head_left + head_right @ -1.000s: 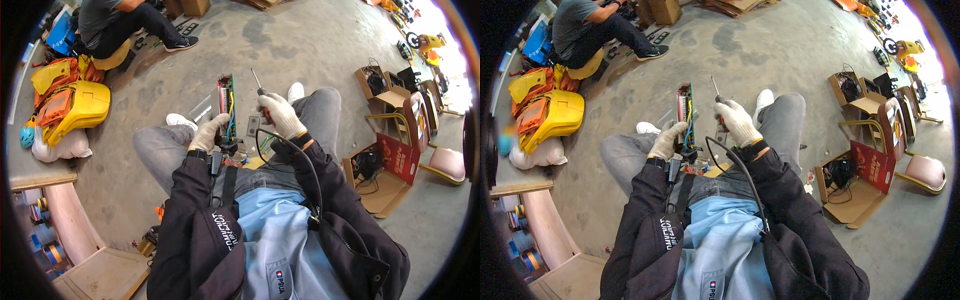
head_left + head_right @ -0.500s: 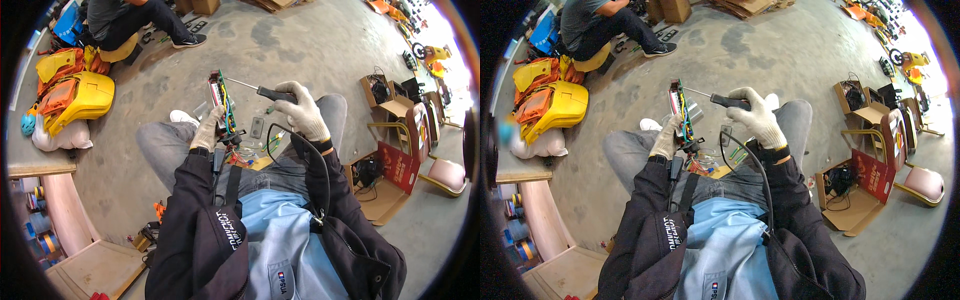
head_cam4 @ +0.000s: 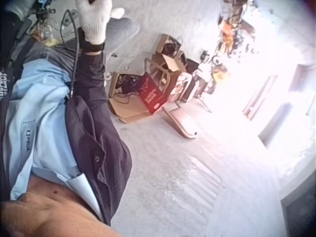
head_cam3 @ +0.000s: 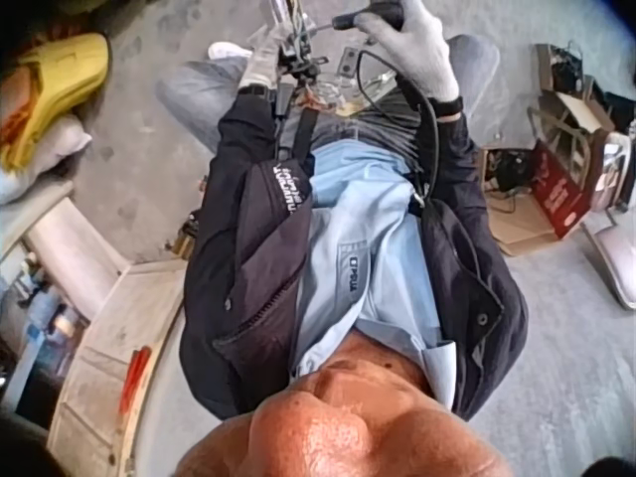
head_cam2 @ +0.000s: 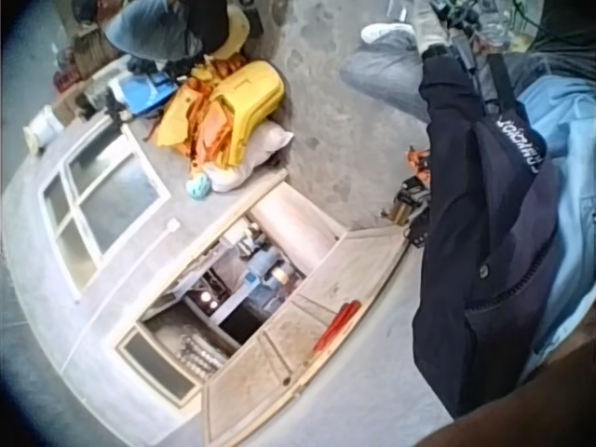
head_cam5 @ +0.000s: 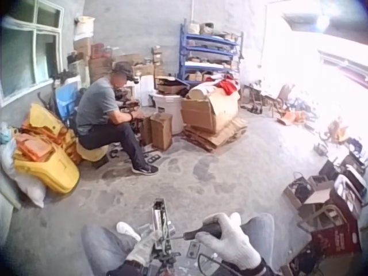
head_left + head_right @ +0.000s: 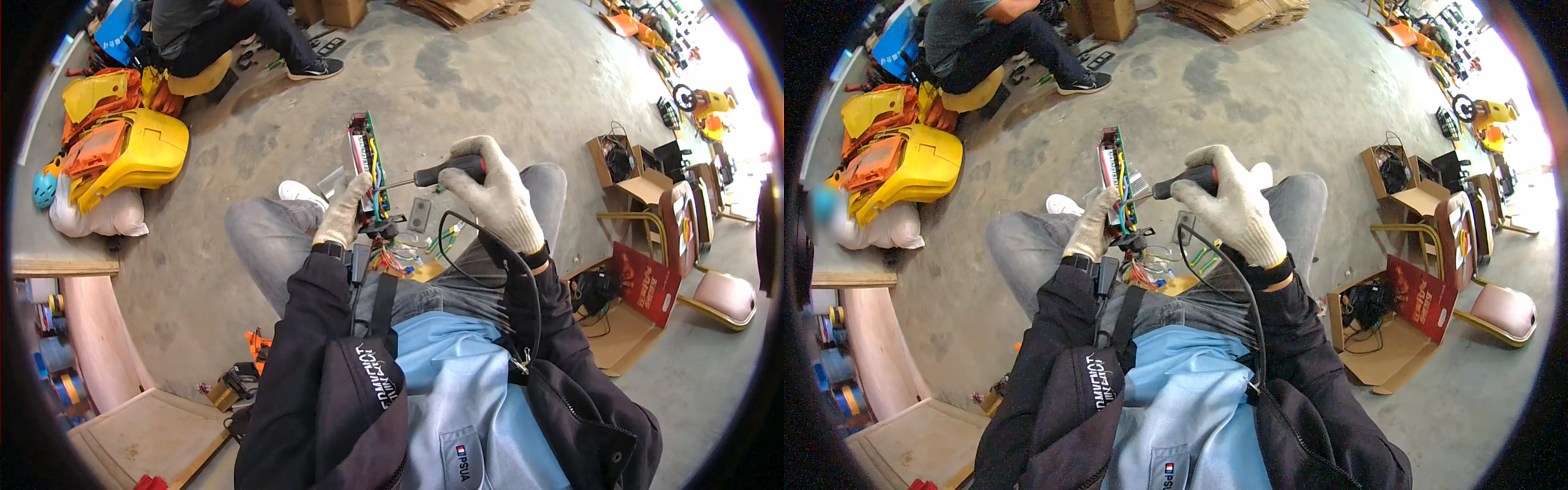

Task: Repairing an electronic circuit board using a screwdriver and connecting it to a harness.

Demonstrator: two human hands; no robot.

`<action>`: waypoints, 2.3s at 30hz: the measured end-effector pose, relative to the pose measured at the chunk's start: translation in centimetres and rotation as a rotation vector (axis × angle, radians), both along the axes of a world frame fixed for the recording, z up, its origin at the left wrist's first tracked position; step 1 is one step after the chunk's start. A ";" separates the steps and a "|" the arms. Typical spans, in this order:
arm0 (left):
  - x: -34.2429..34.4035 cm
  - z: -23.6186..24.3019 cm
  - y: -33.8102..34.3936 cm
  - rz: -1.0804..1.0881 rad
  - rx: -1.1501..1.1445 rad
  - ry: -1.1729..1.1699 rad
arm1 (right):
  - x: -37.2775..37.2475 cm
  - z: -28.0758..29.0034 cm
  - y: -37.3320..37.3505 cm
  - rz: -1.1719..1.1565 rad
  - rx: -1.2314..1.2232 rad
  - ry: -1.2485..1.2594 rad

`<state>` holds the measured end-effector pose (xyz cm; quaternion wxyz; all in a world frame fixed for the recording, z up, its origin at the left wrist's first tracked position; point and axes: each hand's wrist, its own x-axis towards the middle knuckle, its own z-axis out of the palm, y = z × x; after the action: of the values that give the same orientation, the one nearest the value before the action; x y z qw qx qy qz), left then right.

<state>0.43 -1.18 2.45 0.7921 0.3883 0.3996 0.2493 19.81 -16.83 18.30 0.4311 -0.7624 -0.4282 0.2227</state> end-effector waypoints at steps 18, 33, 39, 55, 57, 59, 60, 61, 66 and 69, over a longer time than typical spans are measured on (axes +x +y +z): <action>0.1 -0.7 0.2 -0.050 0.029 -0.008 | -4.2 0.5 2.3 0.242 0.144 -0.466; 0.2 -0.9 0.2 -0.032 0.004 -0.014 | -3.2 0.7 2.5 0.181 -0.011 -0.418; 0.1 -1.3 0.6 -0.100 0.005 -0.062 | -2.5 1.2 2.7 0.348 -0.044 -0.402; 0.3 -1.4 0.5 -0.099 -0.002 -0.032 | -0.7 0.7 2.9 0.585 0.102 -0.503; 0.2 -1.7 0.7 -0.100 -0.008 -0.065 | -0.5 1.1 2.9 0.569 0.070 -0.476; 0.2 -1.6 0.7 -0.140 0.031 -0.035 | 0.0 1.1 3.1 0.530 0.066 -0.423; 0.3 -1.4 0.4 -0.141 0.030 -0.035 | -0.2 1.9 3.1 0.530 0.065 -0.423; 0.5 -1.1 0.1 -0.106 0.032 -0.007 | -0.6 3.4 3.2 0.468 -0.115 -0.446; 0.6 -0.4 -0.1 -0.095 0.043 0.085 | 0.3 1.7 4.0 0.526 -0.094 -0.518; 0.7 0.2 -0.3 -0.105 0.057 0.062 | 1.1 1.2 4.1 0.541 0.034 -0.591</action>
<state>1.12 -1.49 2.64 0.7799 0.4388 0.3957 0.2066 20.91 -12.71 19.46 0.2276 -0.6460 -0.7227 0.0923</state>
